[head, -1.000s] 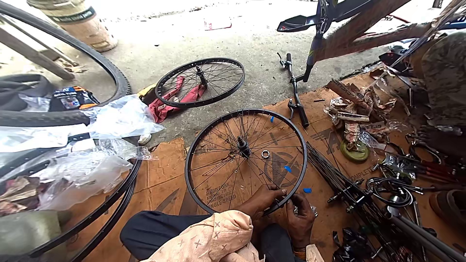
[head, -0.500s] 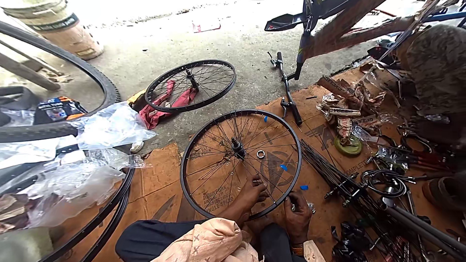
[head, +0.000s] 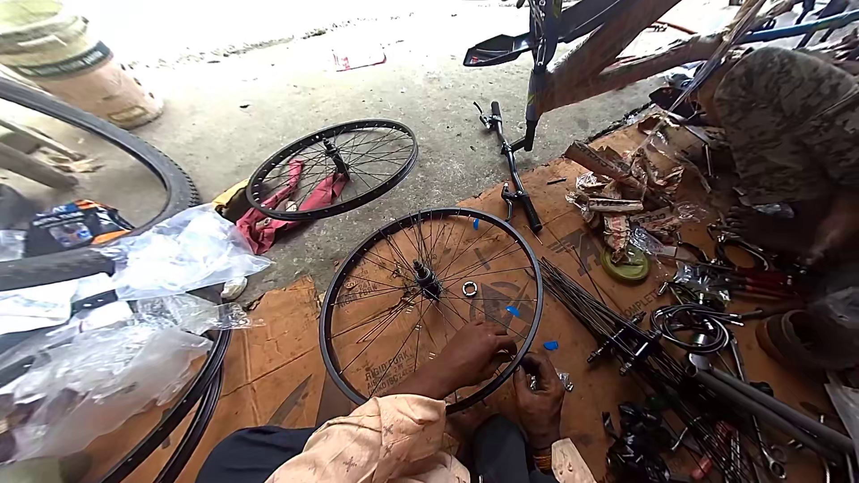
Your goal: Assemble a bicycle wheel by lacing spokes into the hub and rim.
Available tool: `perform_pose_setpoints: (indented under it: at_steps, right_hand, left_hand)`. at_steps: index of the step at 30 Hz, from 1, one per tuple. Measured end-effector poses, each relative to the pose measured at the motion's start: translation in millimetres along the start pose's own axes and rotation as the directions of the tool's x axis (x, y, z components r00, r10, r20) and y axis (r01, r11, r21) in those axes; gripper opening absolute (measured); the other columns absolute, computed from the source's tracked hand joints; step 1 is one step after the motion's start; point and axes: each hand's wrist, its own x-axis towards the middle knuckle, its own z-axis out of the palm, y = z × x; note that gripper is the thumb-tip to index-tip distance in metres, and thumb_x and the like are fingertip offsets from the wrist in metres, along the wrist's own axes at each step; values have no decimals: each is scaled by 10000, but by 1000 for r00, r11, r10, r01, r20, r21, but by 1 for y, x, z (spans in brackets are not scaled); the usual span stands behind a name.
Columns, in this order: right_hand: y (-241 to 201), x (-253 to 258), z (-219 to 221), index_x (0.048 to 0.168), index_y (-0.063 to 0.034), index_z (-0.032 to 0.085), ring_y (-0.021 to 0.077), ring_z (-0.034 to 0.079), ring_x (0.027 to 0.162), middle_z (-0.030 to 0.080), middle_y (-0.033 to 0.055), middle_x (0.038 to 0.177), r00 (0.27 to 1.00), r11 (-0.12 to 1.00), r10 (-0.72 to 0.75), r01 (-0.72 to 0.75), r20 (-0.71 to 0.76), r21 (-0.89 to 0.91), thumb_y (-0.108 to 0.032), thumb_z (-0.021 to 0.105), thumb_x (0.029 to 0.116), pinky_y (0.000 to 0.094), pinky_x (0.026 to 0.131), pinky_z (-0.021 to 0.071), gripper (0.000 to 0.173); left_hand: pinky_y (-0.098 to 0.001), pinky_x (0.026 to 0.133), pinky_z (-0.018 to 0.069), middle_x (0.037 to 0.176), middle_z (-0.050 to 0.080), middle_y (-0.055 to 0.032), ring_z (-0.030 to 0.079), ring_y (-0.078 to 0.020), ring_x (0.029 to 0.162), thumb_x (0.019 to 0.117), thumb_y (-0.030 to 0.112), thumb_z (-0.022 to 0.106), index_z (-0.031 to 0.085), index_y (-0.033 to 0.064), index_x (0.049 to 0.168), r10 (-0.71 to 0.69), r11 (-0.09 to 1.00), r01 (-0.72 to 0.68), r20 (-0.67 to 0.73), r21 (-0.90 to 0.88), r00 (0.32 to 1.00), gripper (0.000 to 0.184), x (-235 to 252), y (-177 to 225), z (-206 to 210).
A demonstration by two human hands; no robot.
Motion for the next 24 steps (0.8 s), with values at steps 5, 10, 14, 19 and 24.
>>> perform_pose_setpoints:
  at_steps: [5,10,14,19,24]
  right_hand:
    - [0,-1,0,937,-18,734,108,694,798,717,43,908,1000,1000,28,-28,-11,-9,-64,656,866,260,735,616,115]
    - [0,-3,0,946,-16,732,114,703,806,721,52,922,999,999,33,-33,-2,-5,-41,669,836,267,744,625,130]
    - [1,-2,1,925,-18,739,106,697,814,723,50,917,1000,1000,14,-15,-15,-21,-61,657,860,253,749,614,113]
    - [0,-3,0,956,-8,729,115,698,802,719,55,926,1000,1000,28,-28,-11,7,-55,669,843,265,733,622,137]
    - [-5,1,2,924,-15,737,118,699,813,718,56,922,999,1000,30,-30,-28,7,-57,660,854,265,745,621,112]
  left_hand:
    - [-427,968,498,1036,698,-17,655,-180,1030,1057,256,521,714,162,1062,31,999,-34,146,16,989,215,15,-4,1]
    - [-444,983,494,1089,683,-55,643,-216,1091,1085,257,438,673,121,1095,43,996,-59,213,67,976,272,16,-4,2]
    - [-428,916,538,1035,687,-47,662,-201,979,1050,247,541,687,118,1104,75,997,-72,178,-26,981,203,15,-9,0]
    - [-438,911,524,1030,670,-55,649,-221,1021,1070,246,483,685,129,1040,35,996,-53,231,71,972,236,16,-3,0]
    - [-431,933,529,1061,681,-47,658,-204,1004,1065,267,519,699,131,1125,43,999,-46,175,11,984,233,11,-8,-5]
